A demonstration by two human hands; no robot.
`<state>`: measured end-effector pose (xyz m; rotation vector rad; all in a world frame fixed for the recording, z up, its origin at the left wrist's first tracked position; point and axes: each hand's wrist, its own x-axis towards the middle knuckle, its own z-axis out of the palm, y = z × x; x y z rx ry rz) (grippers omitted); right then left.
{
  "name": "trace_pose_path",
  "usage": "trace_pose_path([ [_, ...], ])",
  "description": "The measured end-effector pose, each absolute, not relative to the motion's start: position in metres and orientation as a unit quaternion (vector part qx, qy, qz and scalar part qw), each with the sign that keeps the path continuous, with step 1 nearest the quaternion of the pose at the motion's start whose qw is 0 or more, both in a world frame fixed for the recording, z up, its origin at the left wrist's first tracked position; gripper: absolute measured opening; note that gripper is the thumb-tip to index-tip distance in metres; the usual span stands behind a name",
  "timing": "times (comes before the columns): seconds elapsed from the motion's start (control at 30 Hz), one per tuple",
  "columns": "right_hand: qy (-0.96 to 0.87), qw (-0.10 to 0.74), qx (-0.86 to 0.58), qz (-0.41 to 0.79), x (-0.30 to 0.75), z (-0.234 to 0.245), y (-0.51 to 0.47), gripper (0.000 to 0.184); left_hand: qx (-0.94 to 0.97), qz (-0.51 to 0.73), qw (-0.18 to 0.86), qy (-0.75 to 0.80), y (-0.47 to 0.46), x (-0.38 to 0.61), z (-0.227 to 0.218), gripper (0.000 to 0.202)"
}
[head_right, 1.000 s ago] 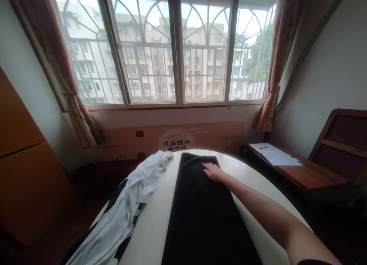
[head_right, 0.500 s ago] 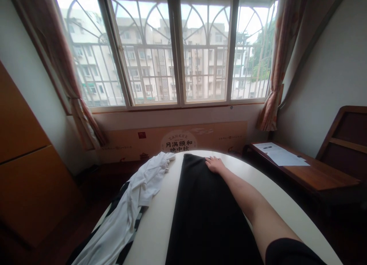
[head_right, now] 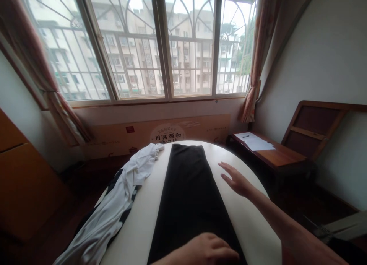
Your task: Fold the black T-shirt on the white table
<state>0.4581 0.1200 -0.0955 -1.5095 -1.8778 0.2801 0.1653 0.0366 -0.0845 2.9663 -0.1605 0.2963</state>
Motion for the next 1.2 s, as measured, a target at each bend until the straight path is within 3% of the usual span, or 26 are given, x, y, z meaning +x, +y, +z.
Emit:
trace_pose_path([
  [0.13,-0.639,0.418,-0.632,0.130,0.481,-0.101,-0.009,0.047,0.991,0.117,0.045,0.039,0.051,0.151,-0.046,0.024],
  [0.33,-0.578,0.418,-0.660,0.236,0.449,-0.121,-0.144,0.048,0.925,-0.032,0.103,0.364,0.053,0.082,0.028,0.029],
  [0.43,-0.608,0.398,-0.633,0.267,0.422,-0.125,-0.169,0.037,0.890,0.084,0.134,0.428,0.025,0.047,0.039,0.038],
  [0.57,-0.667,0.350,-0.605,0.260,0.402,-0.120,-0.175,0.048,0.861,0.244,0.147,0.422,-0.027,0.022,0.013,0.038],
  [0.67,-0.699,0.304,-0.599,0.245,0.394,-0.112,-0.175,0.058,0.864,0.267,0.138,0.404,-0.057,0.013,-0.019,0.032],
  [0.87,-0.701,0.298,-0.614,0.209,0.375,-0.104,-0.178,0.036,0.883,0.232,0.118,0.391,-0.087,0.000,-0.062,0.033],
  [1.07,-0.658,0.302,-0.663,0.190,0.350,-0.107,-0.172,0.030,0.889,0.241,0.092,0.378,-0.101,-0.002,-0.084,0.034],
  [1.2,-0.623,0.357,-0.676,0.166,0.337,-0.105,-0.170,0.028,0.883,0.269,0.093,0.373,-0.101,-0.005,-0.087,0.028],
])
